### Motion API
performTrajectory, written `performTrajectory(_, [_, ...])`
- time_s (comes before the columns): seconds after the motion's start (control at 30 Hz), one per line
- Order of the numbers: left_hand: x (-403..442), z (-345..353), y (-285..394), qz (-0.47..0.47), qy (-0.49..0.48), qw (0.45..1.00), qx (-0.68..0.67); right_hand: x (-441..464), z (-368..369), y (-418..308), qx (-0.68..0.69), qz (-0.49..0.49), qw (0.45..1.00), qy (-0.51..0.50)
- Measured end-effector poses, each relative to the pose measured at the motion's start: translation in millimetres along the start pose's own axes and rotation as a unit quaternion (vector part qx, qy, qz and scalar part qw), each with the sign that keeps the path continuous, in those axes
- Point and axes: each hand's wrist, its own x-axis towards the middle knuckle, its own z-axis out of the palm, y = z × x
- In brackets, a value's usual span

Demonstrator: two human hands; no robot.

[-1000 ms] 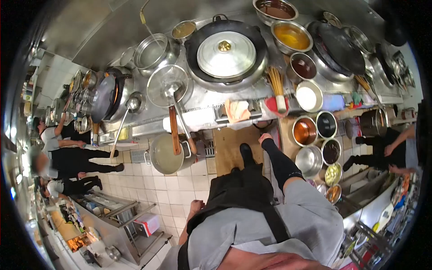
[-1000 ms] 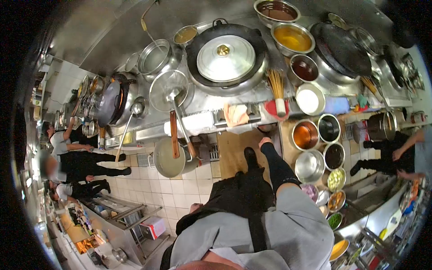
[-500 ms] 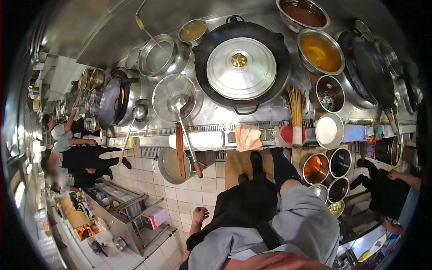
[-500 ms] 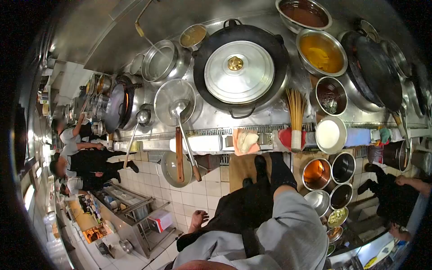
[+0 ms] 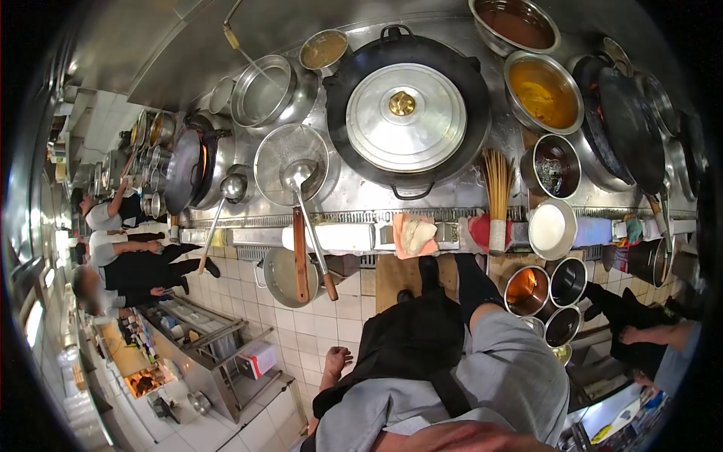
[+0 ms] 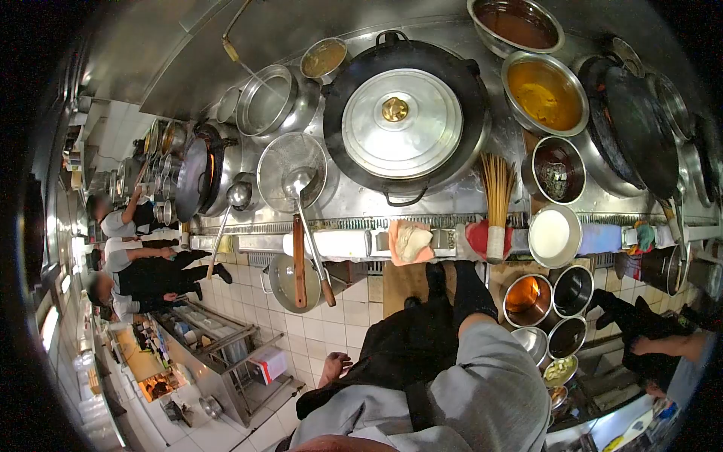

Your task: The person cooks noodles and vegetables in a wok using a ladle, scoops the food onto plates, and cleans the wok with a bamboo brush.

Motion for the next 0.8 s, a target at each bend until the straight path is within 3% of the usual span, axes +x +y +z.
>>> performTrajectory(0.8, [0, 12, -2, 0.003, -0.003, 1.0, 0.006, -4, -11, 10, 0.004, -0.006, 1.0, -0.008])
